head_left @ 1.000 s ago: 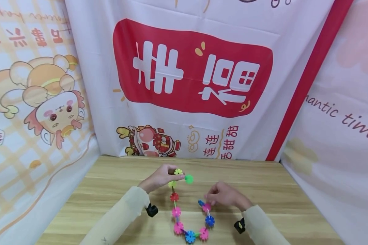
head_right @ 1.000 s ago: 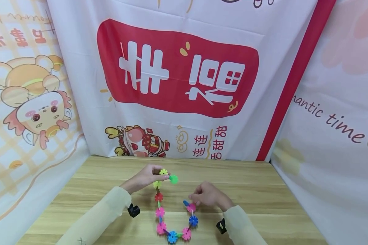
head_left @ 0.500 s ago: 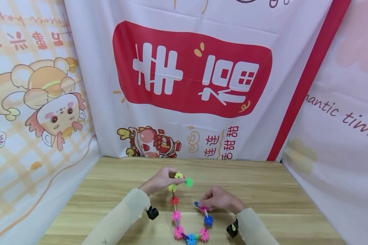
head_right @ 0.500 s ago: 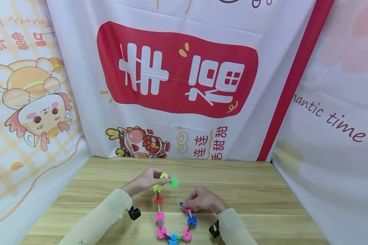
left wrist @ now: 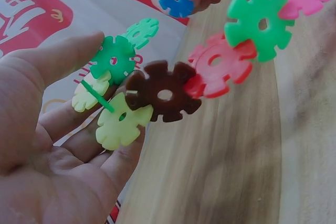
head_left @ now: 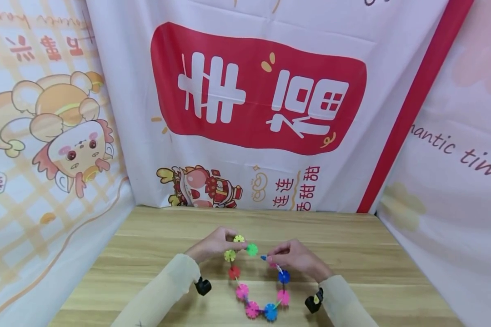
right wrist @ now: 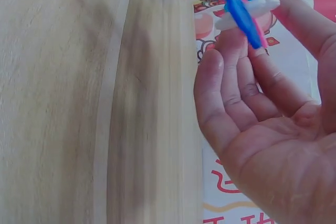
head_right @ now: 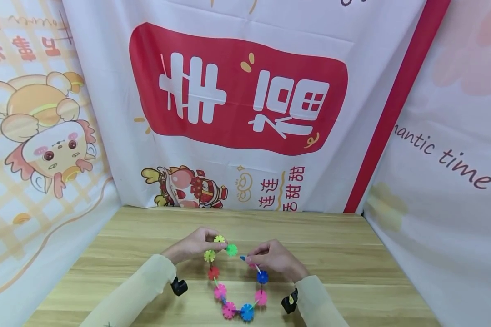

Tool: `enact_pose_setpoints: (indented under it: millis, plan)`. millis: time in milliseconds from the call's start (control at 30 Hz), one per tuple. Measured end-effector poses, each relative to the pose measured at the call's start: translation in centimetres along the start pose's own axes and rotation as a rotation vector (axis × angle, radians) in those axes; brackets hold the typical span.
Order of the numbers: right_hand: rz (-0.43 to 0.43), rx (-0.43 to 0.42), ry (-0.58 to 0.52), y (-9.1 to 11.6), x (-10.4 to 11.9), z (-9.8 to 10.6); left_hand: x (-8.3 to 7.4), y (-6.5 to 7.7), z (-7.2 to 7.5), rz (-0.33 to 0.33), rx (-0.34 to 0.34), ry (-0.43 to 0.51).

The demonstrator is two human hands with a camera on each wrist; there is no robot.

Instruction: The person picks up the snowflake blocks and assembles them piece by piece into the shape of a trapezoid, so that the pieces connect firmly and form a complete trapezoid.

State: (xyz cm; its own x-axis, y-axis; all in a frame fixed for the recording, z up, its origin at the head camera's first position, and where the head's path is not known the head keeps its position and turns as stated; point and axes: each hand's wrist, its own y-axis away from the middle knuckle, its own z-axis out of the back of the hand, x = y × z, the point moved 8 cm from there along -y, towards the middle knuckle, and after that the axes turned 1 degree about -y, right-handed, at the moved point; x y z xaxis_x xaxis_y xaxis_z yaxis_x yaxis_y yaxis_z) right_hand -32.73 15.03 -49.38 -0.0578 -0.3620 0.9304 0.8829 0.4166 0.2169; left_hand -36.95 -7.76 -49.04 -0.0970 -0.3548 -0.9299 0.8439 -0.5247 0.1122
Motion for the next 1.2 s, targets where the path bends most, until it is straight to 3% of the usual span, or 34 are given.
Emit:
enact_pose_setpoints:
  millis: [500,867,1200]
  plan:
    - [0.078,-0.020,0.042,0.0,0.8,1.0,-0.3,0.4,-0.9,-0.003,0.061,0.014]
    - [0.056,-0.003,0.070,-0.2,1.3,1.0,-0.6,0.3,-1.4,-0.011,0.092,-0.014]
    - [0.081,0.024,0.103,-0.2,1.5,0.7,-0.9,0.0,-2.2,-0.056,0.129,-0.053]
